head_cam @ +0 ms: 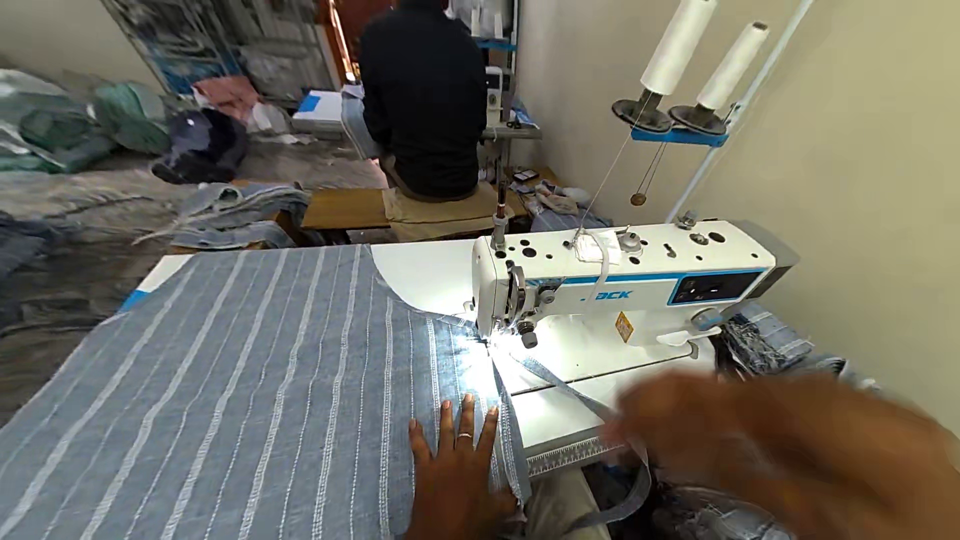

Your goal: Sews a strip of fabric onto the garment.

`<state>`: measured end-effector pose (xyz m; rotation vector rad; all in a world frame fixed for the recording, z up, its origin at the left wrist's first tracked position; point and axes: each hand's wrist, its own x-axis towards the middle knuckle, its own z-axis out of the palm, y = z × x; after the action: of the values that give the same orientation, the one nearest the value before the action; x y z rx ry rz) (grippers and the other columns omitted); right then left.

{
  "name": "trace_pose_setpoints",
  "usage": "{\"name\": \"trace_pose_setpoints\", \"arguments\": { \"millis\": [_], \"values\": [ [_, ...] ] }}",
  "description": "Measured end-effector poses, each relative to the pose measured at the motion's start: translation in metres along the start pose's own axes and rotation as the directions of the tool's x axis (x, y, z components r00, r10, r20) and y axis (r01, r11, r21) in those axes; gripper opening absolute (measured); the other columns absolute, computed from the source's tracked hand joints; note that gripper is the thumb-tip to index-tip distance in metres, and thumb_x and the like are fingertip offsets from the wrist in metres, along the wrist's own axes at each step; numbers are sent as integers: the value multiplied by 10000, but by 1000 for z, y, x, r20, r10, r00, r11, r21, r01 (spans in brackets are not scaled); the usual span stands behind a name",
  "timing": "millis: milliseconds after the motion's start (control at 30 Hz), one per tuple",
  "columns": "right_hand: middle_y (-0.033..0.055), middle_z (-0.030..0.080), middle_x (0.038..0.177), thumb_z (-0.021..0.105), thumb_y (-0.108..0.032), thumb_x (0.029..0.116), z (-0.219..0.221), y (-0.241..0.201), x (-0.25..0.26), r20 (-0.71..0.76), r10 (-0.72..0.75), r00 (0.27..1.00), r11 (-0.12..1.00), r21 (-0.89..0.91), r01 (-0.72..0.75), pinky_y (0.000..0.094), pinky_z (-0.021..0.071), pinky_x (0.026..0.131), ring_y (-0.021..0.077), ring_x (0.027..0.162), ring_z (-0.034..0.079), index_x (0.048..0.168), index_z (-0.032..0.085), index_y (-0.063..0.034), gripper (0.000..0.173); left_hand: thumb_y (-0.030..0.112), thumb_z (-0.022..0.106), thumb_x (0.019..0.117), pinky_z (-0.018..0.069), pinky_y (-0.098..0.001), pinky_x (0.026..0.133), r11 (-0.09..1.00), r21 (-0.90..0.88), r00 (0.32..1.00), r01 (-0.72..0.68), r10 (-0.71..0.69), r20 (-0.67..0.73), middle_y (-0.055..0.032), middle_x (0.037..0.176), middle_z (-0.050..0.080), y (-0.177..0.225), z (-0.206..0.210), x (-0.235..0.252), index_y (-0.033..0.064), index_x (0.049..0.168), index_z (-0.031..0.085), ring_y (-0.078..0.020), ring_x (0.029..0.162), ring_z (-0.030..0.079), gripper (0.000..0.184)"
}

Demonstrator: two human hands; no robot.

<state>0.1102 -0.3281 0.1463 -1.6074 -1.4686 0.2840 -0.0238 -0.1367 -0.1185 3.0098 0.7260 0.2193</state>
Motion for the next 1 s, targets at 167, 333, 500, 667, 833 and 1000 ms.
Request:
{"name": "trace_pose_setpoints", "arguments": {
  "millis": [167,333,500,667,833,1000],
  "values": [
    [117,755,1102,577,-141,1031,-55,148,97,-176,-85,981,636,-767,-82,537,568,919,277,988,736,1299,683,-84,293,814,720,572,142,-802,1142,1000,10,999,-30,30,-19,-147,1650,373,-2,7,-4,251,1571,456,-456,1517,312,1176],
    [81,767,922,608,-131,988,-46,160,93,-167,-273,947,460,-888,-24,630,431,999,283,851,734,1105,724,-103,167,746,613,800,86,-771,1176,979,-194,991,-59,81,107,-122,1695,284,-13,-11,-9,290,1571,443,-441,1562,202,912],
    [141,729,1059,588,-246,1033,-2,130,20,-530,-22,847,695,-617,-368,570,565,874,297,963,715,1239,624,-21,307,439,565,1031,533,-399,1064,643,-765,998,-28,-22,-55,-15,1317,700,-9,-47,-3,170,1270,728,-156,1264,632,395],
    [-65,777,1036,632,-258,1000,161,149,-45,-442,89,893,861,-416,-292,450,539,978,76,955,726,1167,729,-130,232,298,631,1041,663,-363,797,211,-897,921,389,-50,387,-77,980,764,5,-78,33,32,1167,688,-174,856,768,300],
    [43,763,1083,618,-241,1027,168,171,-16,-292,257,921,895,-288,-341,443,631,795,188,919,751,1254,675,-86,280,220,591,1063,640,-366,759,393,-792,856,466,23,516,-135,940,728,-33,-82,88,-22,1180,654,-190,778,739,275],
    [158,662,1016,701,-351,984,177,193,29,-178,498,849,772,-354,-527,540,571,709,327,842,675,1186,648,-51,365,152,674,988,593,-302,633,632,-569,756,527,-41,654,-103,787,719,-65,-58,158,-19,979,675,-144,645,694,171]
  ]
}}
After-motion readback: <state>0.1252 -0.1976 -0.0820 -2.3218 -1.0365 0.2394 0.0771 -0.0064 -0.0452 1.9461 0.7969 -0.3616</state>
